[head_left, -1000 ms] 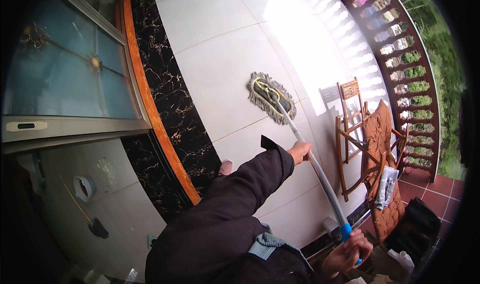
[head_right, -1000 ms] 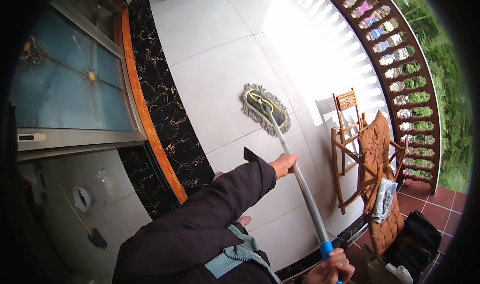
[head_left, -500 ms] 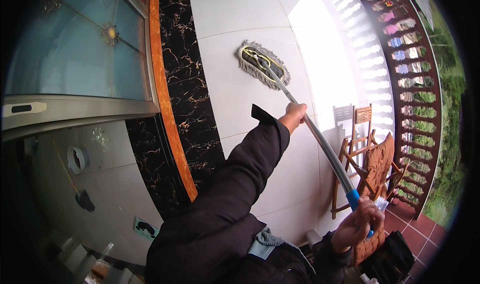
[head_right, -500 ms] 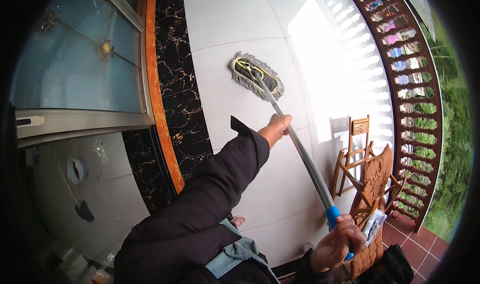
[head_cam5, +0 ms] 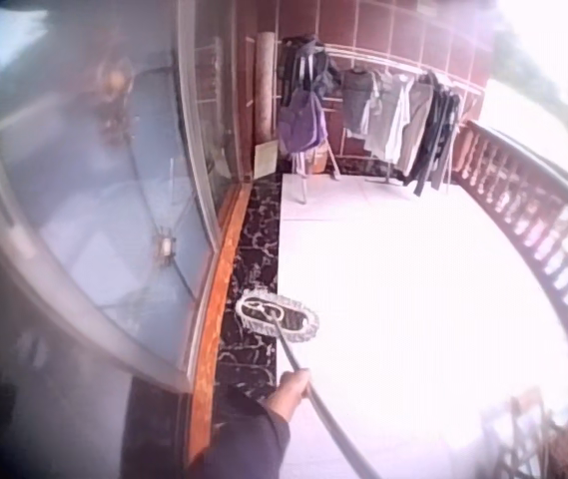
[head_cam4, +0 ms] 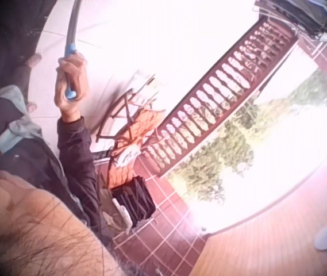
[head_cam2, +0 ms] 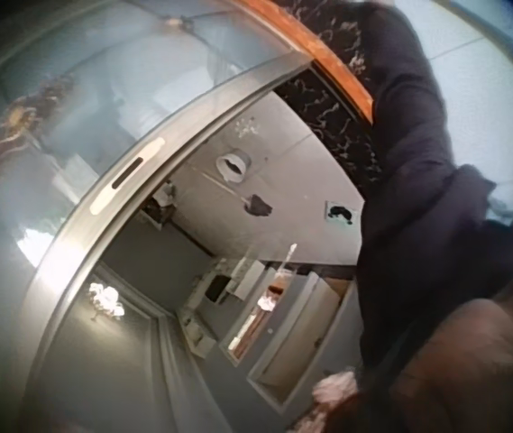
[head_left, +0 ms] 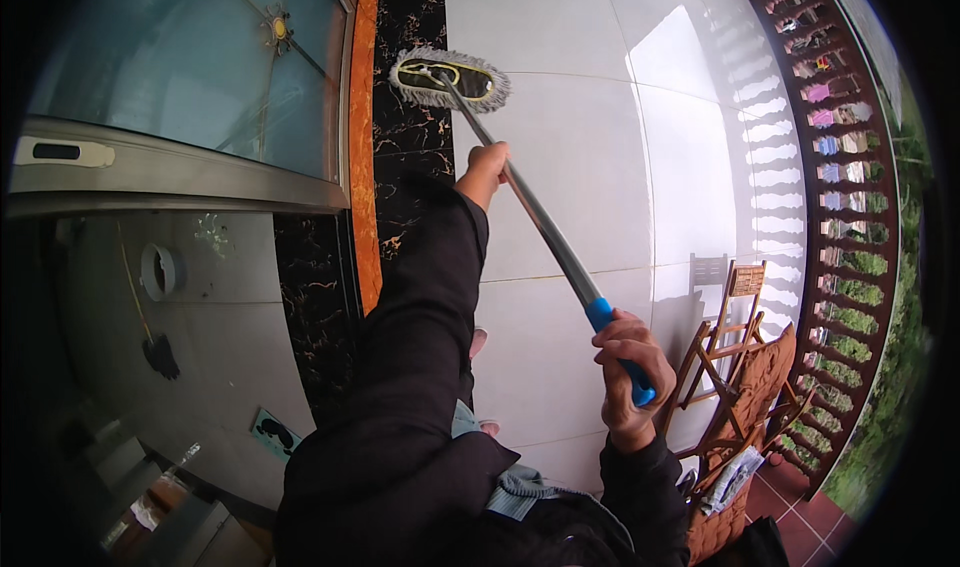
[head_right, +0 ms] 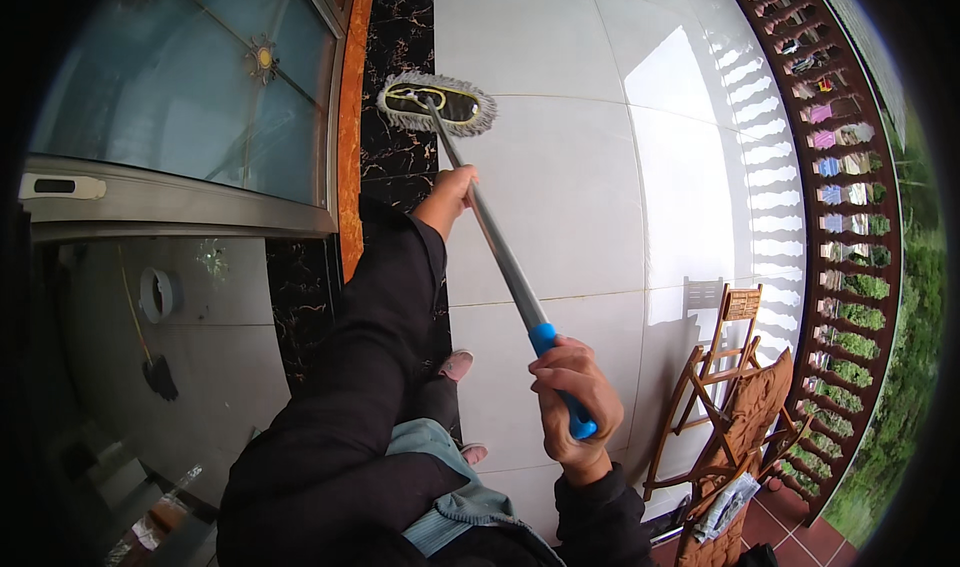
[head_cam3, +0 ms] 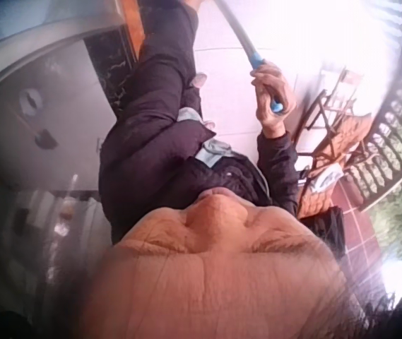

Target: The person mops a tiled balcony floor using a flat mop. They briefly move a wooden rocking chair and a small stool to clear the area, then continue mopping the entire floor surface.

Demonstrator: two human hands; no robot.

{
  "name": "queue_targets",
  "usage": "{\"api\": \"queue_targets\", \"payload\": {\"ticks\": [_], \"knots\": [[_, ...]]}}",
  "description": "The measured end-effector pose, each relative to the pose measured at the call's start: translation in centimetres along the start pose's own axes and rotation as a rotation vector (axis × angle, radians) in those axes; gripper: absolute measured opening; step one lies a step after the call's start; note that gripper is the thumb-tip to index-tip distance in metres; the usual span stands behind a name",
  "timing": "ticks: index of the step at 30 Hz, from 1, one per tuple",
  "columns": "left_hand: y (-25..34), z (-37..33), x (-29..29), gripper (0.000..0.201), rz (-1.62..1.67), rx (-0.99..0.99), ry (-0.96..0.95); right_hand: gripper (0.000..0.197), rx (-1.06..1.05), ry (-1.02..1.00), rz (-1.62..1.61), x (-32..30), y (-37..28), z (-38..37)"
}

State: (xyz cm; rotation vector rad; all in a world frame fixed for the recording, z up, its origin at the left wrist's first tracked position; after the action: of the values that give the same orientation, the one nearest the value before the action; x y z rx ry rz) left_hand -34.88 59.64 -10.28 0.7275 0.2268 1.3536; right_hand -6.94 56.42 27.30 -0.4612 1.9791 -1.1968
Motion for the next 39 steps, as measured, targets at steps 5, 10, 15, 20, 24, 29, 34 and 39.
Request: {"api": "queue_targets", "payload": {"ticks": [5, 10, 15, 20, 24, 29, 34, 39], "knots": [[1.8, -0.5, -5.8, 0.02, 0.102, 0.035, -0.017, 0.024, -0.104, -0.122, -0.055, 2.9, 0.7, -0.7], [2.3, 2.0, -8.7, 0.017, 0.189, 0.02, 0.044, 0.029, -0.197, -0.204, -0.109, 3.9, -0.6, -1.5], [1.1, 5.5, -9.2, 0.02, 0.223, -0.019, -0.005, 0.032, -0.252, -0.225, -0.138, 2.5, -3.4, -1.1], [-2.5, 9.1, -10.0, 0.019, 0.276, -0.044, -0.057, 0.03, -0.232, -0.221, -0.162, -0.6, -6.3, 1.1], [-6.0, 14.6, -10.1, 0.018, 0.333, -0.003, -0.164, 0.025, -0.207, -0.228, -0.124, -3.3, -8.6, 4.4], [-11.1, 22.1, -11.4, 0.028, 0.321, -0.019, -0.174, 0.023, -0.158, -0.204, -0.135, -6.3, -11.9, 9.7], [-15.7, 29.1, -13.1, 0.025, 0.279, -0.059, -0.179, 0.02, -0.077, -0.156, -0.141, -8.9, -14.2, 14.7], [-19.4, 35.0, -14.6, 0.027, 0.271, -0.07, -0.153, 0.021, -0.035, -0.062, -0.185, -11.8, -15.6, 18.6]]}}
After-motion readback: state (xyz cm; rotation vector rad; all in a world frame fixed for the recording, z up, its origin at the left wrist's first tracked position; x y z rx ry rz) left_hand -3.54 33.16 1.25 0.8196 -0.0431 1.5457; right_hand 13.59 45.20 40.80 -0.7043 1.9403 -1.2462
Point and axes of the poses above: each hand's wrist, its own z-axis away from the middle knuckle, its own x-axis out of the palm, y = z × x, the point moved 4 cm from there along -z, towards the middle knuckle, and after that the axes turned 9 degrees about z, right-handed, at the moved point
